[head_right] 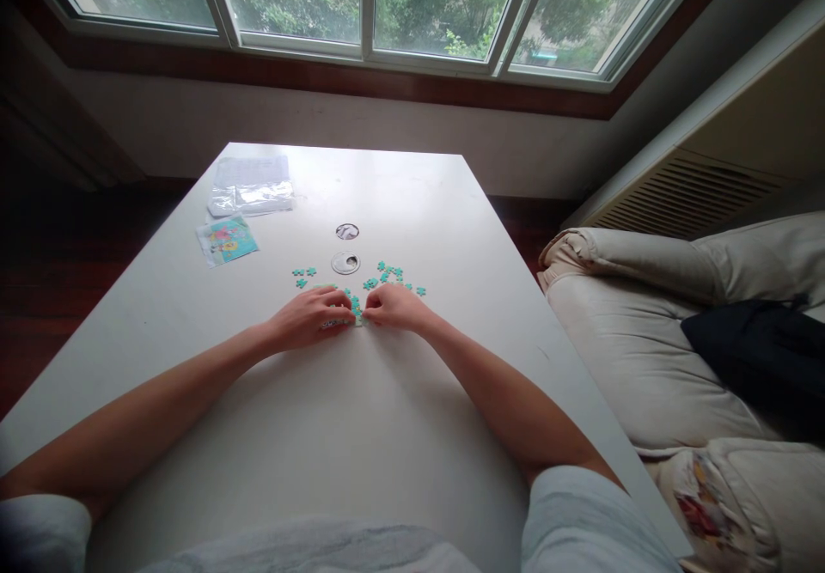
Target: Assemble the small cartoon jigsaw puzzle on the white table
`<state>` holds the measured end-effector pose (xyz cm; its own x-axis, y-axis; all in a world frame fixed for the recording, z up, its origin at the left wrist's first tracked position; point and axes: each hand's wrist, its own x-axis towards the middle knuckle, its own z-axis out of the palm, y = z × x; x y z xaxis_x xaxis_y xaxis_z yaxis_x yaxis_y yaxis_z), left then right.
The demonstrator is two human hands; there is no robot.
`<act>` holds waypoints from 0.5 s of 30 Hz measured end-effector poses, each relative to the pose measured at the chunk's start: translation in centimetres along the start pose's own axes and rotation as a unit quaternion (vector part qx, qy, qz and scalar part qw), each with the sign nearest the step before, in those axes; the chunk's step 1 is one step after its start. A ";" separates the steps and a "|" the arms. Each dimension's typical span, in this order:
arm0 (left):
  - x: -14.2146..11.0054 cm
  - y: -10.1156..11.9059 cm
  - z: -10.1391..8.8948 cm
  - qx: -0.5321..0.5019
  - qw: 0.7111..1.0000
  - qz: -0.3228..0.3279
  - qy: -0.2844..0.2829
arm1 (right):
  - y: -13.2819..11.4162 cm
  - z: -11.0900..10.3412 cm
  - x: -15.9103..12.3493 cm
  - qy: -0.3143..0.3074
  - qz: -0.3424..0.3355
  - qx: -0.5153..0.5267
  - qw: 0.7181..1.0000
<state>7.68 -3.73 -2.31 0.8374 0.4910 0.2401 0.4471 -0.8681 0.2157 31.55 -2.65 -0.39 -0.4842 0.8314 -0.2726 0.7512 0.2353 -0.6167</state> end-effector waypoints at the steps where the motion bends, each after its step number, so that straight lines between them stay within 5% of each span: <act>1: 0.0 0.0 0.0 -0.001 1.000 0.001 0.001 | 0.0 0.0 0.0 -0.001 0.002 -0.006 1.000; 15: 0.1 0.0 0.0 0.008 1.000 0.006 -0.007 | 0.0 0.7 -0.2 0.025 -0.007 -0.108 0.994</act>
<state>7.72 -3.68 -2.35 0.8470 0.4793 0.2301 0.4413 -0.8751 0.1984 31.34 -3.12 -0.90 -0.4761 0.8504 -0.2241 0.8263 0.3454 -0.4449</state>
